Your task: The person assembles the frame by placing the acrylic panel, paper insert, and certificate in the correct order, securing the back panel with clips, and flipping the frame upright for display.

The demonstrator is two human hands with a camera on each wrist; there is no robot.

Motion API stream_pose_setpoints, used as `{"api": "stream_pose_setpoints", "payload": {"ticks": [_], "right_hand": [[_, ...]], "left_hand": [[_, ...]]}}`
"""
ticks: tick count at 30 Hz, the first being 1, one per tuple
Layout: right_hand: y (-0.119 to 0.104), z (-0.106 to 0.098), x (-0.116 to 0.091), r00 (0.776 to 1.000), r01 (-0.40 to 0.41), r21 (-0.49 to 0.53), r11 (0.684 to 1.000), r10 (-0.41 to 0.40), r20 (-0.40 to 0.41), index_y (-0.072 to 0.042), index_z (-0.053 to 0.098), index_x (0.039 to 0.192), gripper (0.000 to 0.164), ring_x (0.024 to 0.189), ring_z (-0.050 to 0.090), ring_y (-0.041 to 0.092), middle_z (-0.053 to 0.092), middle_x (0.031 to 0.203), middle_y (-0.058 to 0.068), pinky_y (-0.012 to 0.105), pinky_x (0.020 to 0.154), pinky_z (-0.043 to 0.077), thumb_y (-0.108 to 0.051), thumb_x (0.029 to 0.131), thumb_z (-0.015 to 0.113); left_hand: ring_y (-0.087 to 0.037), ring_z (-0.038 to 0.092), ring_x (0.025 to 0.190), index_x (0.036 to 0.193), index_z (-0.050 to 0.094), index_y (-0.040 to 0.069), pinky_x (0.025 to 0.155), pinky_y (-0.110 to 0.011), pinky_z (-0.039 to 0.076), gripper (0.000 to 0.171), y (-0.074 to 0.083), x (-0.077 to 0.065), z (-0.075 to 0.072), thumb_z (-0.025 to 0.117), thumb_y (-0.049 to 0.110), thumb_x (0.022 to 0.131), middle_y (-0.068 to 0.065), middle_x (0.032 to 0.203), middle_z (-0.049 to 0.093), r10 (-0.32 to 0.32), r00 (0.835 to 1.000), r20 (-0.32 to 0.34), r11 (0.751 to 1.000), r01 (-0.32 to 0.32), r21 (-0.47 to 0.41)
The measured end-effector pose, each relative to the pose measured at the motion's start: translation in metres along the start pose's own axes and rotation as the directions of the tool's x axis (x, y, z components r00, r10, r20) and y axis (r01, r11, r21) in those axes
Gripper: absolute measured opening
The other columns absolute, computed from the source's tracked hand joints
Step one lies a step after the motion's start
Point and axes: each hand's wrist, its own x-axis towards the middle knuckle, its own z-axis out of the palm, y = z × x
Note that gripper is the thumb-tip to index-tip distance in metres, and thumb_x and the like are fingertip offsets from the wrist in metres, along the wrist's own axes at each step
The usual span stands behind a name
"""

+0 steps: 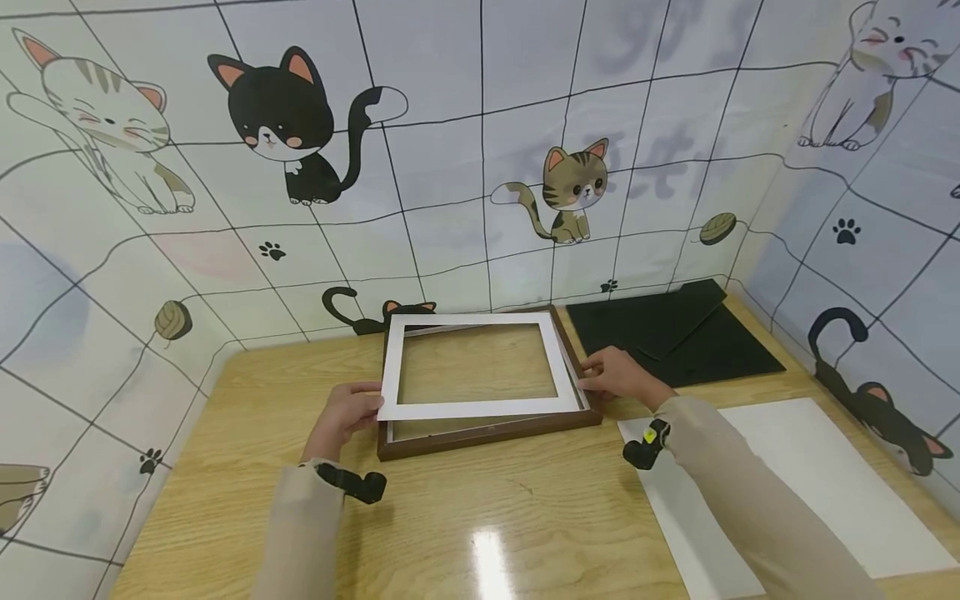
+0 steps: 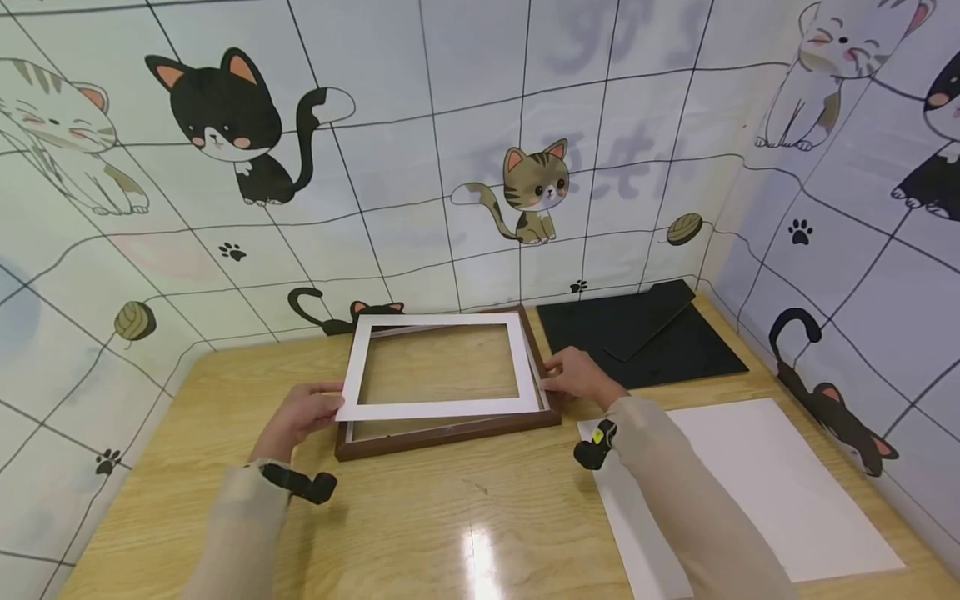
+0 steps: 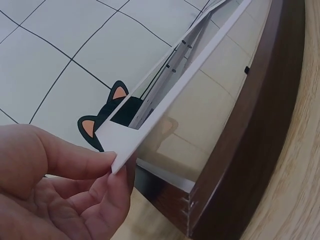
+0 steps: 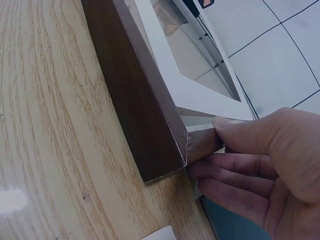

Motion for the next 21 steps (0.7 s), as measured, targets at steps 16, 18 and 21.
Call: {"api": "stream_pose_setpoints", "payload": {"ticks": [16,18,21], "right_hand": [[-0.002,-0.001,-0.001,1.000,0.007,-0.009,1.000,-0.007,0.005,0.016,0.048,0.121,0.049,0.075,0.064,0.021,0.060,0.085,0.012,0.034,0.063,0.054,-0.011,0.084,0.066],[-0.002,0.000,-0.001,1.000,0.010,-0.010,1.000,-0.010,0.004,0.016,0.049,0.121,0.049,0.074,0.064,0.021,0.061,0.086,0.012,0.034,0.063,0.054,-0.011,0.084,0.066],[-0.001,0.000,-0.001,1.000,0.020,-0.020,1.000,-0.020,0.002,0.016,0.049,0.120,0.049,0.074,0.064,0.022,0.062,0.088,0.013,0.035,0.063,0.053,-0.012,0.084,0.067]], "left_hand": [[-0.014,0.056,0.066,0.120,0.049,-0.012,0.061,-0.025,0.052,0.037,-0.005,-0.007,0.007,0.057,-0.005,0.085,-0.011,0.083,0.057,-0.010,1.000,0.019,1.000,0.010,0.014],[-0.015,0.056,0.068,0.119,0.049,-0.013,0.062,-0.027,0.053,0.036,-0.005,-0.008,0.008,0.058,-0.005,0.085,-0.012,0.085,0.056,-0.011,1.000,0.025,0.999,0.010,0.042],[-0.017,0.057,0.068,0.116,0.050,-0.014,0.063,-0.029,0.054,0.035,-0.004,-0.009,0.010,0.059,-0.005,0.084,-0.016,0.087,0.056,-0.011,1.000,0.019,0.996,0.010,0.089]]}}
